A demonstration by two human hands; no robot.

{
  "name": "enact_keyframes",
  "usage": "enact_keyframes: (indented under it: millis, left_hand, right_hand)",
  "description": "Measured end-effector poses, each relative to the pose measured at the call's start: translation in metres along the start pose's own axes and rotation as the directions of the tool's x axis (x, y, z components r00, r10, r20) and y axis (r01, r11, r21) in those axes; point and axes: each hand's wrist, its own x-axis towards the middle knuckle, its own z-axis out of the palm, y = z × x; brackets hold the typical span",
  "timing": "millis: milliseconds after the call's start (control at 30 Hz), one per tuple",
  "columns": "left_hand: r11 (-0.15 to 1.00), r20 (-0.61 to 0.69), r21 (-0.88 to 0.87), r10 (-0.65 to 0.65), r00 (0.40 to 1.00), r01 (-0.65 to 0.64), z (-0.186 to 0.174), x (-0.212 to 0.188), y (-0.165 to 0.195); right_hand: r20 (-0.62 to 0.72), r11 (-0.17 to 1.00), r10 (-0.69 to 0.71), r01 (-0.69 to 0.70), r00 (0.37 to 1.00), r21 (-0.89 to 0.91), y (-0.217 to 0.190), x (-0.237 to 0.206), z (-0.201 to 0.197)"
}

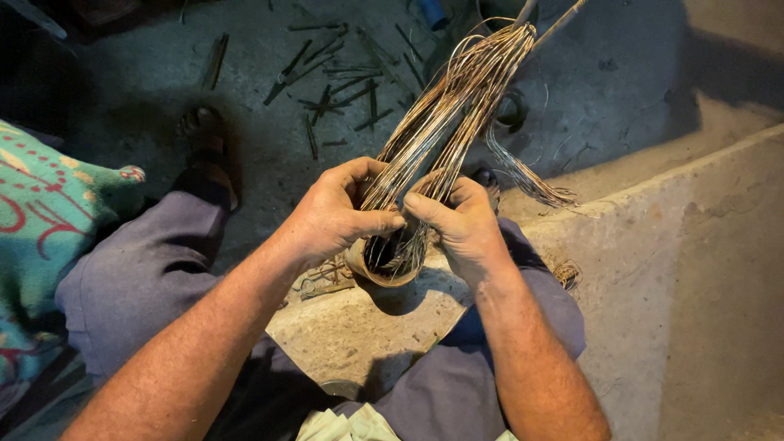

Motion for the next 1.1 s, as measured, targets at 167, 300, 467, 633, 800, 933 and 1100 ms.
enact_keyframes:
  millis: [167, 300, 467, 633, 800, 933, 1100]
  left_hand:
    - [0.996, -0.004, 0.087, 0.024, 1.000, -0.024, -0.0021, -0.0007, -0.0018]
    - [0.999, 0.015, 0.035, 0.014, 1.000, -0.014, -0.0014, -0.0012, -0.0020]
    - [0.997, 0.003, 0.076, 0.029, 1.000, -0.029, -0.0014, -0.0017, -0.0001]
    - [0.992, -0.028, 0.129, 0.006, 1.000, -0.003, -0.0021, 0.0006, -0.0012]
    - [0.992, -0.048, 0.123, 0.046, 0.998, -0.040, -0.0059, 0.0030, -0.0037]
    - [0.993, -0.043, 0.111, 0.033, 0.999, -0.028, -0.0056, 0.0033, -0.0053]
    - [0.993, -0.044, 0.113, 0.028, 0.999, -0.023, -0.0034, 0.0025, -0.0046]
  right_hand:
    - [-0.047, 0.991, 0.019, -0.013, 0.999, 0.135, 0.0027, 0.0036, -0.0010]
    - [-0.028, 0.986, 0.029, -0.024, 0.999, 0.166, 0.0007, 0.0032, -0.0014]
    - [-0.030, 0.989, 0.014, -0.010, 0.999, 0.149, 0.0000, 0.0033, 0.0022]
    - [-0.011, 0.996, -0.007, 0.008, 1.000, 0.093, -0.0006, 0.0028, 0.0020]
    - [-0.013, 0.995, -0.015, 0.016, 1.000, 0.102, 0.0007, 0.0024, -0.0009]
    - [-0.011, 0.996, -0.015, 0.016, 1.000, 0.083, 0.0043, 0.0030, -0.0023]
    - [0.005, 0.991, -0.045, 0.044, 0.999, 0.129, 0.0070, 0.0056, 0.0006]
